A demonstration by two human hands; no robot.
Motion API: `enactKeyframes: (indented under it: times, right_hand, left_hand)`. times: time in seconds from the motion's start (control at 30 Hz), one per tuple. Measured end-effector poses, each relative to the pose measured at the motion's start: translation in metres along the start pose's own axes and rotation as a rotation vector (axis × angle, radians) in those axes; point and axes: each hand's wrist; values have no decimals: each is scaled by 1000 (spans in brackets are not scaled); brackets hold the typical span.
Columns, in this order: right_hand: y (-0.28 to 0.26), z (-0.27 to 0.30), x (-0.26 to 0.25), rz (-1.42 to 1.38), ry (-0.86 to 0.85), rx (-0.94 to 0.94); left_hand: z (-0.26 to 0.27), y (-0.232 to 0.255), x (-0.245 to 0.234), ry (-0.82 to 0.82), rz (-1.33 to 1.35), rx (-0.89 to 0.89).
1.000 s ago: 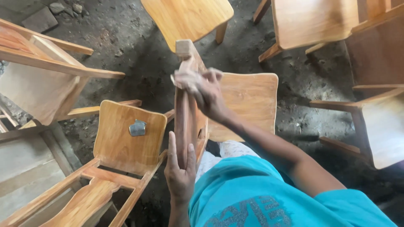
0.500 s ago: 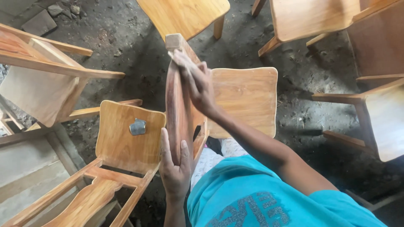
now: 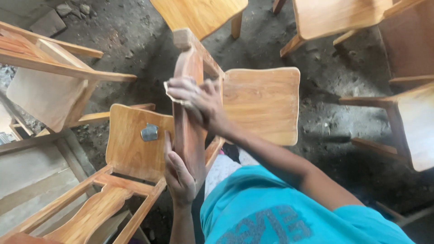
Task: The person sands the wooden frame of a chair using a sanding block. They hold the chair upright and rub the sanding block along the edges and curved surfaces of the backrest and seat frame.
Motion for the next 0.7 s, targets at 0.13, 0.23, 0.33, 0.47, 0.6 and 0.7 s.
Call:
enactKeyframes:
  times: [0.13,0.23,0.33,0.47,0.6,0.7]
  right_hand:
    - [55,-32,-4,104,197,155]
    - [46,-45,-26,162,139,142]
    - [17,-36,-24,112,80,37]
    - [27,-33,-15,256,107,-270]
    - [68,-63,-42,238,4,-29]
    - [29,-52,-47,300,-41,20]
  left_hand:
    - [4,7,-3,-2,8,44]
    - [2,8,1,16,30,-24]
    - [-2,3,1,32,97,0]
    - [-2,-6,3,-32,382,-43]
    - [-11,2,-17,-278,498,-267]
    - [-4,-26,-37,-356,574,-406]
Point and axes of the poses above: each hand's wrist, its own z-axis away from the middle knuckle, its own x-axis out of the palm, y = z × x, and after that the axes turned 9 degrees about -z, right-handed
